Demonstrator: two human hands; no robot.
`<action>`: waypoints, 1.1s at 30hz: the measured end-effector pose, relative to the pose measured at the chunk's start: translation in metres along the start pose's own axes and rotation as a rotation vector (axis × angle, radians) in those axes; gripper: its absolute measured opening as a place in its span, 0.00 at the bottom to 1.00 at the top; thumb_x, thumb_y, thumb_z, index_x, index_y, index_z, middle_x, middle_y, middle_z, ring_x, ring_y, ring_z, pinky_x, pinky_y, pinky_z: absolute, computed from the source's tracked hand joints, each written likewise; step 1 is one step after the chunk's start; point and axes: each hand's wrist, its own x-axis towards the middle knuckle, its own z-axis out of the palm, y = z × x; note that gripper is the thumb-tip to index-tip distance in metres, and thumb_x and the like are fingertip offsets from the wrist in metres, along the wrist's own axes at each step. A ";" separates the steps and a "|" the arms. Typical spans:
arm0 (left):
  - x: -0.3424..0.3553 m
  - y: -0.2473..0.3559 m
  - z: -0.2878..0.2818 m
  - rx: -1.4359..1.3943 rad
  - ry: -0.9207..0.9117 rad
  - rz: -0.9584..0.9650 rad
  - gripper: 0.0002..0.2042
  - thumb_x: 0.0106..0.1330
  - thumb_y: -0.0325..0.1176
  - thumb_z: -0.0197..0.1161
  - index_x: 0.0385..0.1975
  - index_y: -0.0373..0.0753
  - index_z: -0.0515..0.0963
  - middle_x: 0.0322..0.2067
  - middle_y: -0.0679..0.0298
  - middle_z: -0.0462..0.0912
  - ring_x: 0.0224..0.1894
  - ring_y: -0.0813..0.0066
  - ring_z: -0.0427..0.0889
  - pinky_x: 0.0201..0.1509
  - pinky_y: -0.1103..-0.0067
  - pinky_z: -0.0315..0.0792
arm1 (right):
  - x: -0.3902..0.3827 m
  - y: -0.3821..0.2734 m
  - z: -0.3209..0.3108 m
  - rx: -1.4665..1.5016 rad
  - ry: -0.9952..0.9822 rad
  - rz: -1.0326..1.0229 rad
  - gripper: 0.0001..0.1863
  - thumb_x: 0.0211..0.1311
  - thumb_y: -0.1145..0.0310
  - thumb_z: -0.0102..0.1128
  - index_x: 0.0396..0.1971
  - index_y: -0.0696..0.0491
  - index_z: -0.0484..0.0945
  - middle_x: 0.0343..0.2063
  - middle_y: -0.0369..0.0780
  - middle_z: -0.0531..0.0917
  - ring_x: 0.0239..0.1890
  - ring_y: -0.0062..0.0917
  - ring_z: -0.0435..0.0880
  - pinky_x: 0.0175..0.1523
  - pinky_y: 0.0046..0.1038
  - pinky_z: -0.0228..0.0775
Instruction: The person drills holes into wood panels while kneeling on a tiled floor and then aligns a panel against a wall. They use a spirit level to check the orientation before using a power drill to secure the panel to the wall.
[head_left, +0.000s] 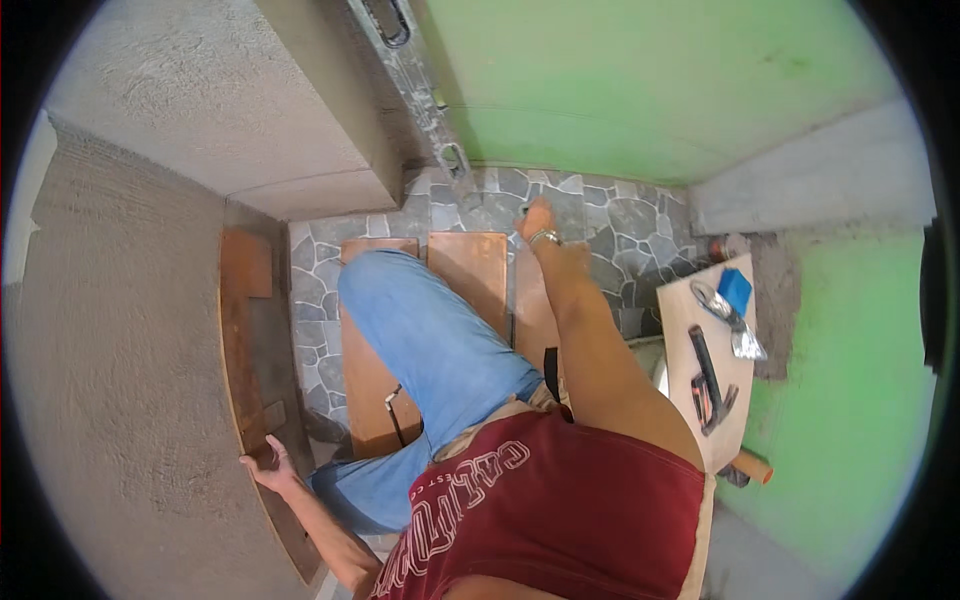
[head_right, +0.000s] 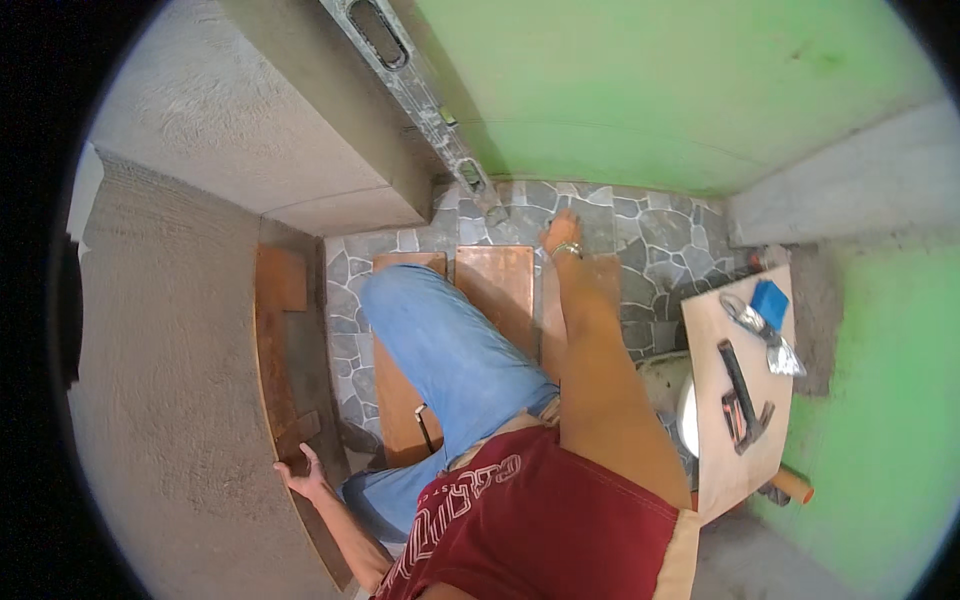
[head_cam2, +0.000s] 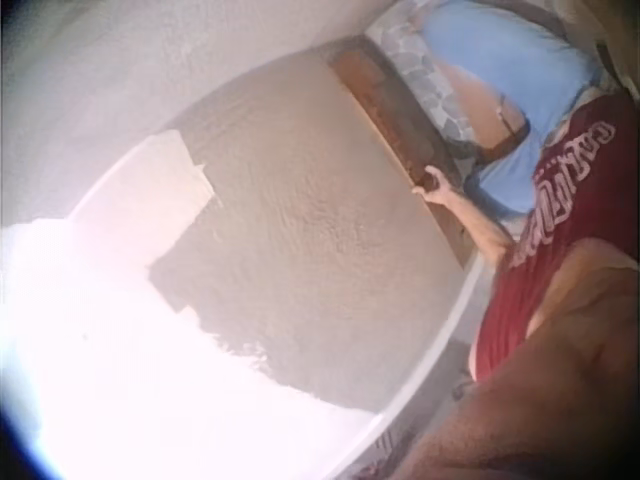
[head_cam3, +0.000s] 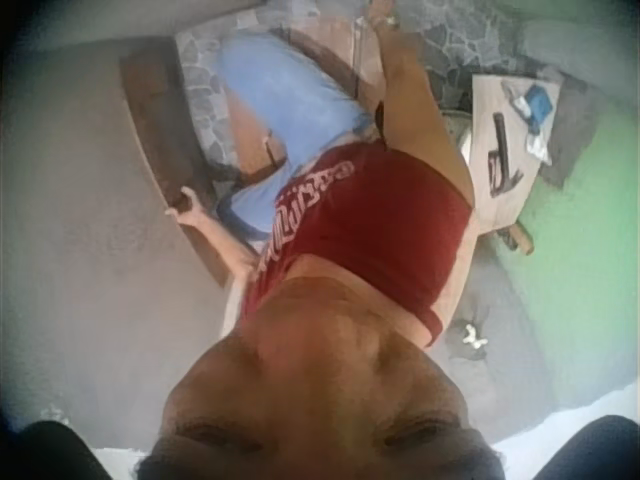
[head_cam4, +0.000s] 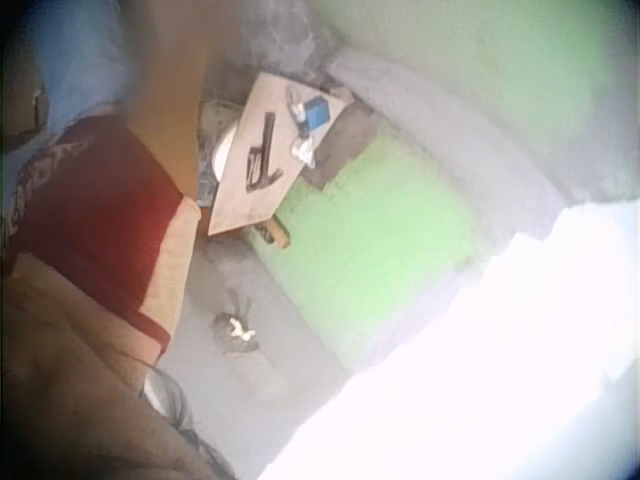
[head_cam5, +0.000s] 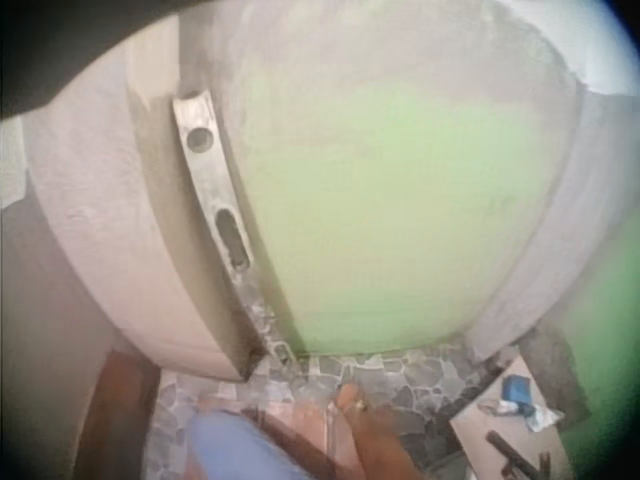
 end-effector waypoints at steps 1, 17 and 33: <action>-0.006 -0.009 0.007 0.012 0.004 0.003 0.40 0.56 0.36 0.77 0.64 0.26 0.61 0.59 0.45 0.68 0.61 0.53 0.69 0.66 0.58 0.70 | 0.017 0.006 0.005 -0.001 -0.011 0.006 0.28 0.47 0.62 0.70 0.49 0.58 0.75 0.47 0.56 0.79 0.56 0.50 0.77 0.58 0.42 0.72; 0.032 0.019 -0.024 -0.083 0.038 -0.368 0.53 0.52 0.35 0.79 0.70 0.29 0.44 0.65 0.38 0.58 0.45 0.62 0.78 0.51 0.69 0.80 | -0.186 0.156 -0.334 -0.111 0.638 0.249 0.11 0.51 0.67 0.61 0.33 0.56 0.80 0.32 0.53 0.84 0.38 0.50 0.83 0.44 0.44 0.75; 0.056 0.009 -0.044 -0.185 -0.079 -0.419 0.53 0.52 0.35 0.80 0.67 0.17 0.45 0.42 0.52 0.73 0.39 0.66 0.79 0.48 0.72 0.79 | -0.352 0.253 -0.337 -0.369 -0.196 0.310 0.32 0.43 0.62 0.68 0.52 0.55 0.73 0.42 0.53 0.82 0.49 0.46 0.81 0.57 0.40 0.73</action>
